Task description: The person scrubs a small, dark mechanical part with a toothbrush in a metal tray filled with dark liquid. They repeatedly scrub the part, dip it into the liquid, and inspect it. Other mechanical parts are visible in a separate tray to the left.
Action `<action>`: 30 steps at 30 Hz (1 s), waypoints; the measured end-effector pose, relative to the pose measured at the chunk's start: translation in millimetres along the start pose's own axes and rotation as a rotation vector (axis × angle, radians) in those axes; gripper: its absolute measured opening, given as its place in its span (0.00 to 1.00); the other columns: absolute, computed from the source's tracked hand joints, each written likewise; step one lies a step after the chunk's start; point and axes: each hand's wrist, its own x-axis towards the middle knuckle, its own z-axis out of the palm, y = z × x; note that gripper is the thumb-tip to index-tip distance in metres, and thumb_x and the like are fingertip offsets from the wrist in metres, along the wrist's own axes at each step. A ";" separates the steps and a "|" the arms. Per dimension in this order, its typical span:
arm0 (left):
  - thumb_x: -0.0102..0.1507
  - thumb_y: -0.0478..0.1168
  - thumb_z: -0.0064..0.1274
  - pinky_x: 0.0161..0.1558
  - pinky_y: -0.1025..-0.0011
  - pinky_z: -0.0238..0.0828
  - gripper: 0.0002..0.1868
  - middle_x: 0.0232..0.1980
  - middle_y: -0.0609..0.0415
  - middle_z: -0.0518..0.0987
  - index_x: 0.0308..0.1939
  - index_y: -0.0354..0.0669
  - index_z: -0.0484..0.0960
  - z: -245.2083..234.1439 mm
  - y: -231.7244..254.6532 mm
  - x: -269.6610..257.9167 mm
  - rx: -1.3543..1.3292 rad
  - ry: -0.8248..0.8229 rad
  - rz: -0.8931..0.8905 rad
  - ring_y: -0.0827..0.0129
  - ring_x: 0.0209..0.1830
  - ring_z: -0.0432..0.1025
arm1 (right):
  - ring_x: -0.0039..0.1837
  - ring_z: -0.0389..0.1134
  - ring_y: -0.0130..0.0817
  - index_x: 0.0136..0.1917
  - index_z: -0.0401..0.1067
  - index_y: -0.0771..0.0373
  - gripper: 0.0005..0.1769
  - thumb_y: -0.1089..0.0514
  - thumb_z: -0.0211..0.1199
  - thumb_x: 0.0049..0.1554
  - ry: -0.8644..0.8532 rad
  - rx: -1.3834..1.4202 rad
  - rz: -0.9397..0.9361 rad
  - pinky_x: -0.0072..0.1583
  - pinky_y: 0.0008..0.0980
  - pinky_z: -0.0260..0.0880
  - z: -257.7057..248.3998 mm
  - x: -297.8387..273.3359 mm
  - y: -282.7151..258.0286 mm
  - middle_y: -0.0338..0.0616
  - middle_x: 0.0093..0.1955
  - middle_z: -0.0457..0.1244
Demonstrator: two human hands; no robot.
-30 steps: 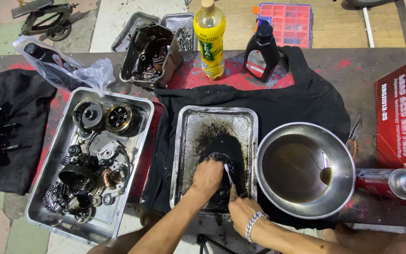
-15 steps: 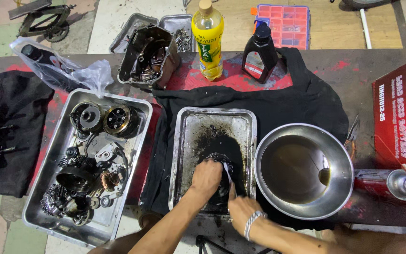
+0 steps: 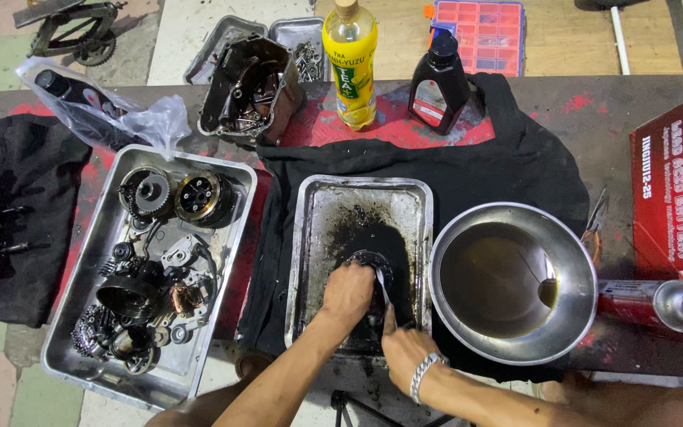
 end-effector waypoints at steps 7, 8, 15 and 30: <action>0.57 0.32 0.52 0.38 0.55 0.79 0.07 0.35 0.36 0.82 0.26 0.35 0.85 4.4 -2.0 2.2 -0.016 0.003 0.001 0.45 0.36 0.80 | 0.42 0.74 0.50 0.77 0.35 0.87 0.52 0.73 0.57 0.45 0.069 -0.003 0.024 0.45 0.42 0.77 -23.4 0.1 5.8 0.63 0.39 0.69; 0.57 0.32 0.52 0.39 0.55 0.79 0.08 0.35 0.36 0.82 0.26 0.36 0.85 5.0 -3.6 2.7 -0.016 0.012 0.005 0.45 0.36 0.80 | 0.42 0.74 0.52 0.76 0.36 0.88 0.54 0.72 0.60 0.44 0.135 0.010 -0.002 0.46 0.43 0.76 -22.4 -1.0 5.6 0.64 0.39 0.69; 0.56 0.31 0.51 0.39 0.56 0.79 0.07 0.37 0.36 0.82 0.26 0.35 0.85 12.3 -6.6 0.5 0.001 0.041 0.032 0.45 0.38 0.80 | 0.43 0.74 0.51 0.77 0.39 0.86 0.51 0.71 0.58 0.46 0.077 -0.007 0.001 0.46 0.43 0.76 -12.8 -5.2 6.3 0.62 0.40 0.69; 0.56 0.30 0.50 0.39 0.53 0.78 0.08 0.38 0.37 0.82 0.37 0.33 0.83 -13.6 -6.5 -11.9 -0.066 0.096 0.011 0.43 0.38 0.79 | 0.40 0.73 0.50 0.80 0.42 0.72 0.51 0.54 0.65 0.54 0.111 0.225 0.138 0.49 0.44 0.73 -68.3 -28.6 6.2 0.59 0.36 0.70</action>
